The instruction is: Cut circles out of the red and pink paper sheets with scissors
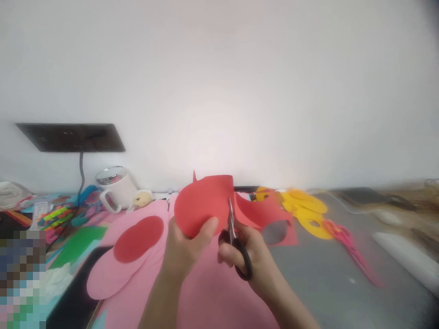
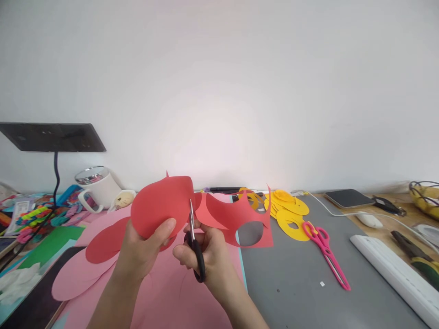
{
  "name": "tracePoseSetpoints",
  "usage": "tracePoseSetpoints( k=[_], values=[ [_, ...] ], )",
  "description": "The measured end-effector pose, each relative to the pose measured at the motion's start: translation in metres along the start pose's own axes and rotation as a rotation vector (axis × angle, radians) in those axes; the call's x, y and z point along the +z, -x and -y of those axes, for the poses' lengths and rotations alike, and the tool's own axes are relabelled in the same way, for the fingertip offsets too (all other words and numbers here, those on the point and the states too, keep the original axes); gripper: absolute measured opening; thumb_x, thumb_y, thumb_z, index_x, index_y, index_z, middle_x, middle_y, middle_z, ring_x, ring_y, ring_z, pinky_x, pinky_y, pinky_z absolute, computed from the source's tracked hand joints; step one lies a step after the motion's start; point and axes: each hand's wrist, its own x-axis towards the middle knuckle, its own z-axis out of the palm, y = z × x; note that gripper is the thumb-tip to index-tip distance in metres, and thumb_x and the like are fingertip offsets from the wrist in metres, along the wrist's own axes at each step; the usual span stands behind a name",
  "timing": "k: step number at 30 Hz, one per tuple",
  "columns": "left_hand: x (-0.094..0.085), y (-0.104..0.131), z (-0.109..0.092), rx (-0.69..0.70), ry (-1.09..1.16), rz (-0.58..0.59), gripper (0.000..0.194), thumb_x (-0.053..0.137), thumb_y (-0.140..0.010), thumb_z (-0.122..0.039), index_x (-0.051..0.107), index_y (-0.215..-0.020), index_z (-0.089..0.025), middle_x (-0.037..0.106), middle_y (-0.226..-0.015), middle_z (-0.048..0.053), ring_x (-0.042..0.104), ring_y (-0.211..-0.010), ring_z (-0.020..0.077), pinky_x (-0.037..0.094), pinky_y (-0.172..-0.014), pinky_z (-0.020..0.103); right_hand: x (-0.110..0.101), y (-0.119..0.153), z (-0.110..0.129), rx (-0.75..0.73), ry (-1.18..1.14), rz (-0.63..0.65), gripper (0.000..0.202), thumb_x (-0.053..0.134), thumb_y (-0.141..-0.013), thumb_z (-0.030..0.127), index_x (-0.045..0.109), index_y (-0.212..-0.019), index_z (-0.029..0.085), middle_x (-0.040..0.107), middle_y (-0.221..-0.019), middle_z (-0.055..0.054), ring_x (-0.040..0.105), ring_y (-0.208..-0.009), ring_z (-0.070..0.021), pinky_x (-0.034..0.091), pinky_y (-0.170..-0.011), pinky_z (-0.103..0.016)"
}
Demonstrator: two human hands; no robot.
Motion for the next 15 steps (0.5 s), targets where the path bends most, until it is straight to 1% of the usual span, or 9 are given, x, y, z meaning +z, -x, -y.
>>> tracePoseSetpoints(
  k=[3, 6, 8, 11, 13, 15],
  values=[
    [0.001, -0.001, 0.003, 0.009, 0.059, 0.002, 0.035, 0.066, -0.068, -0.030, 0.039, -0.048, -0.022, 0.036, -0.045, -0.008, 0.035, -0.042, 0.0074, 0.031, -0.041, 0.023, 0.002, 0.002, -0.001, 0.007, -0.001, -0.013, 0.020, 0.066, -0.070, 0.024, 0.053, -0.085, 0.020, 0.051, -0.054, 0.006, 0.047, -0.052, -0.0129, 0.036, -0.047, -0.023],
    [0.003, 0.001, 0.000, 0.016, 0.109, -0.026, 0.029, 0.068, -0.069, -0.031, 0.047, -0.051, -0.021, 0.043, -0.045, -0.007, 0.042, -0.041, 0.0087, 0.038, -0.041, 0.022, 0.004, 0.003, -0.003, 0.004, -0.003, 0.009, 0.021, 0.066, -0.071, 0.025, 0.053, -0.086, 0.020, 0.051, -0.054, 0.006, 0.050, -0.053, -0.0138, 0.038, -0.049, -0.023],
    [0.005, 0.003, -0.004, 0.010, 0.098, -0.050, 0.024, 0.067, -0.070, -0.030, 0.052, -0.054, -0.021, 0.048, -0.045, -0.007, 0.048, -0.042, 0.0097, 0.042, -0.042, 0.022, 0.005, 0.003, -0.004, 0.000, -0.016, 0.006, 0.022, 0.068, -0.071, 0.026, 0.053, -0.086, 0.020, 0.051, -0.055, 0.006, 0.050, -0.054, -0.0139, 0.038, -0.050, -0.024],
    [0.005, 0.004, -0.007, 0.010, 0.026, -0.063, 0.020, 0.066, -0.070, -0.027, 0.055, -0.055, -0.021, 0.053, -0.048, -0.005, 0.054, -0.045, 0.0111, 0.045, -0.045, 0.023, 0.006, 0.001, -0.004, -0.029, -0.050, 0.000, 0.025, 0.073, -0.068, 0.030, 0.052, -0.077, 0.020, 0.046, -0.056, 0.006, 0.042, -0.053, -0.0117, 0.034, -0.049, -0.023],
    [0.003, 0.004, -0.006, 0.021, -0.007, -0.029, 0.017, 0.065, -0.071, -0.026, 0.057, -0.056, -0.021, 0.058, -0.052, -0.004, 0.057, -0.050, 0.0123, 0.047, -0.049, 0.024, 0.006, 0.000, -0.003, -0.063, -0.070, 0.012, 0.033, 0.078, -0.066, 0.035, 0.049, -0.069, 0.020, 0.042, -0.058, 0.006, 0.035, -0.053, -0.0101, 0.029, -0.049, -0.023],
    [0.002, 0.004, -0.004, 0.020, -0.012, 0.012, 0.014, 0.065, -0.072, -0.028, 0.061, -0.060, -0.021, 0.061, -0.056, -0.003, 0.059, -0.055, 0.0140, 0.049, -0.053, 0.025, 0.006, -0.001, 0.000, -0.085, -0.079, 0.025, 0.040, 0.081, -0.064, 0.040, 0.046, -0.064, 0.020, 0.040, -0.058, 0.006, 0.032, -0.054, -0.0097, 0.028, -0.049, -0.023]
  ],
)
